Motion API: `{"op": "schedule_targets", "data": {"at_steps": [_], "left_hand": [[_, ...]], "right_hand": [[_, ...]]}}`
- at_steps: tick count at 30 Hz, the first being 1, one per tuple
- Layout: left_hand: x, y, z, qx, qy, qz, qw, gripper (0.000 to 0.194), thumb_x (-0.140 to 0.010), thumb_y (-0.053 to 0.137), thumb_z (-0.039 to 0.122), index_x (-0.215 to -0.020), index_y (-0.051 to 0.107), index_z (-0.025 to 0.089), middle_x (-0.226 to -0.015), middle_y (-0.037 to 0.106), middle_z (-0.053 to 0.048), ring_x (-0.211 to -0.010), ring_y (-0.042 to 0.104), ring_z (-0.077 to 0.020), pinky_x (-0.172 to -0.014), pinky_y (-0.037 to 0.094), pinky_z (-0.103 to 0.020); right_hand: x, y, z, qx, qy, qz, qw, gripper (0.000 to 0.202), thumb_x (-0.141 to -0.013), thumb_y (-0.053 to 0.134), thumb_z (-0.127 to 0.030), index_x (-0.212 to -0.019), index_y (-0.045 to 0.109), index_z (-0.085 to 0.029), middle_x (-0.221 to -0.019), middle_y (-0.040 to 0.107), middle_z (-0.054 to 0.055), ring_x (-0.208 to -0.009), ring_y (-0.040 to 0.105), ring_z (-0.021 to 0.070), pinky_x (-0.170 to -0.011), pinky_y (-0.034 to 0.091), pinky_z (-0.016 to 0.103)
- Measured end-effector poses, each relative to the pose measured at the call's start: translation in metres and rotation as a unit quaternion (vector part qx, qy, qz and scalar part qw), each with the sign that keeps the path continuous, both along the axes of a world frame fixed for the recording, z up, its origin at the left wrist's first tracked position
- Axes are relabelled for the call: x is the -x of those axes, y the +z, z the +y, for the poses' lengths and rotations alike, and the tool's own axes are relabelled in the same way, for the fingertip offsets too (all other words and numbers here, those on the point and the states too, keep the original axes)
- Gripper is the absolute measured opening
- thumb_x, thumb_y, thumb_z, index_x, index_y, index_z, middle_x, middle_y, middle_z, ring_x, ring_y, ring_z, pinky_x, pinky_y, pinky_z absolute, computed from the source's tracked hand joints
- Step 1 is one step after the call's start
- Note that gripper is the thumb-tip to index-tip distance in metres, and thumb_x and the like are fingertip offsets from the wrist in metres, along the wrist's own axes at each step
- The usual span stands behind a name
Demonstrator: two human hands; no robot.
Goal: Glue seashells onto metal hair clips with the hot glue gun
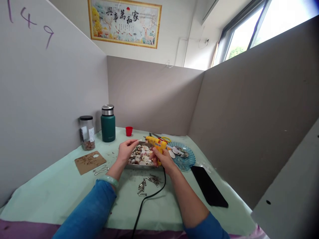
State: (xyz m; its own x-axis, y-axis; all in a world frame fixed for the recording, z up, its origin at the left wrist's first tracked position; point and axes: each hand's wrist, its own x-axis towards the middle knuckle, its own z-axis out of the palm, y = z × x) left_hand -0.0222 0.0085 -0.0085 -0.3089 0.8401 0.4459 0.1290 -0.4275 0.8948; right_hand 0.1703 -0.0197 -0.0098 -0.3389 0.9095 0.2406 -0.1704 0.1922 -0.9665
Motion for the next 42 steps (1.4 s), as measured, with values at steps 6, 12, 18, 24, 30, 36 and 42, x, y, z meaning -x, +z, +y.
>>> {"op": "schedule_targets", "data": {"at_steps": [6,12,18,24,30,36,42], "left_hand": [[-0.0097,0.0061,-0.0095,-0.060,-0.013,0.053,0.997,0.031,-0.068,0.069,0.043,-0.084,0.074,0.016,-0.073,0.070,-0.004,-0.067,0.060,-0.0161,-0.064,0.047,-0.026],[-0.0043,-0.0014,-0.0040,-0.043,0.053,0.246,0.967,0.019,-0.071,0.064,0.036,-0.075,0.074,0.021,-0.066,0.068,-0.001,-0.057,0.054,-0.0144,-0.057,0.041,-0.025],[-0.0043,0.0013,-0.0058,-0.036,0.033,0.165,0.985,0.030,-0.071,0.064,0.044,-0.082,0.074,0.018,-0.059,0.063,0.000,-0.058,0.054,-0.0146,-0.058,0.042,-0.025],[-0.0047,0.0032,-0.0043,-0.007,-0.005,0.046,0.999,0.035,-0.065,0.071,0.044,-0.083,0.073,0.015,-0.067,0.067,-0.003,-0.064,0.058,-0.0161,-0.063,0.045,-0.025],[-0.0037,0.0073,-0.0065,0.008,-0.001,-0.028,1.000,0.035,-0.063,0.073,0.041,-0.085,0.072,0.014,-0.071,0.069,-0.004,-0.065,0.060,-0.0157,-0.062,0.046,-0.025],[-0.0028,0.0061,-0.0050,-0.002,0.012,-0.043,0.999,0.036,-0.062,0.073,0.040,-0.086,0.073,0.014,-0.075,0.071,-0.005,-0.070,0.062,-0.0167,-0.067,0.048,-0.026],[-0.0016,0.0061,-0.0050,-0.021,0.029,-0.011,0.999,0.035,-0.063,0.072,0.041,-0.085,0.073,0.014,-0.080,0.072,-0.007,-0.076,0.063,-0.0191,-0.073,0.048,-0.028]], "right_hand": [[0.0021,-0.0053,0.0061,-0.002,-0.040,-0.030,0.999,0.045,-0.075,0.060,-0.057,-0.062,0.060,-0.014,-0.040,0.049,-0.002,-0.033,0.041,0.0073,-0.033,0.030,0.019],[0.0028,-0.0042,0.0058,-0.006,-0.064,-0.040,0.997,0.046,-0.076,0.060,-0.056,-0.055,0.059,-0.015,-0.036,0.045,-0.003,-0.031,0.039,0.0073,-0.033,0.030,0.020],[0.0023,-0.0060,0.0060,-0.015,-0.050,-0.028,0.998,0.044,-0.077,0.059,-0.055,-0.060,0.060,-0.014,-0.038,0.047,-0.002,-0.032,0.039,0.0071,-0.034,0.029,0.020],[0.0011,-0.0047,0.0028,-0.031,-0.002,0.011,0.999,0.039,-0.079,0.059,-0.053,-0.080,0.063,-0.014,-0.054,0.060,0.000,-0.034,0.041,0.0058,-0.035,0.029,0.019],[0.0006,-0.0031,-0.0010,-0.031,0.019,-0.013,0.999,0.040,-0.079,0.058,-0.053,-0.084,0.062,-0.014,-0.064,0.065,0.003,-0.036,0.043,0.0060,-0.037,0.032,0.020],[0.0017,-0.0040,-0.0030,-0.067,0.021,-0.048,0.996,0.040,-0.081,0.056,-0.052,-0.092,0.061,-0.014,-0.064,0.065,0.002,-0.035,0.041,0.0049,-0.037,0.027,0.019],[0.0048,-0.0058,-0.0024,-0.077,0.017,-0.065,0.995,0.040,-0.080,0.056,-0.052,-0.089,0.060,-0.013,-0.061,0.063,0.001,-0.034,0.041,0.0056,-0.034,0.028,0.018]]}}
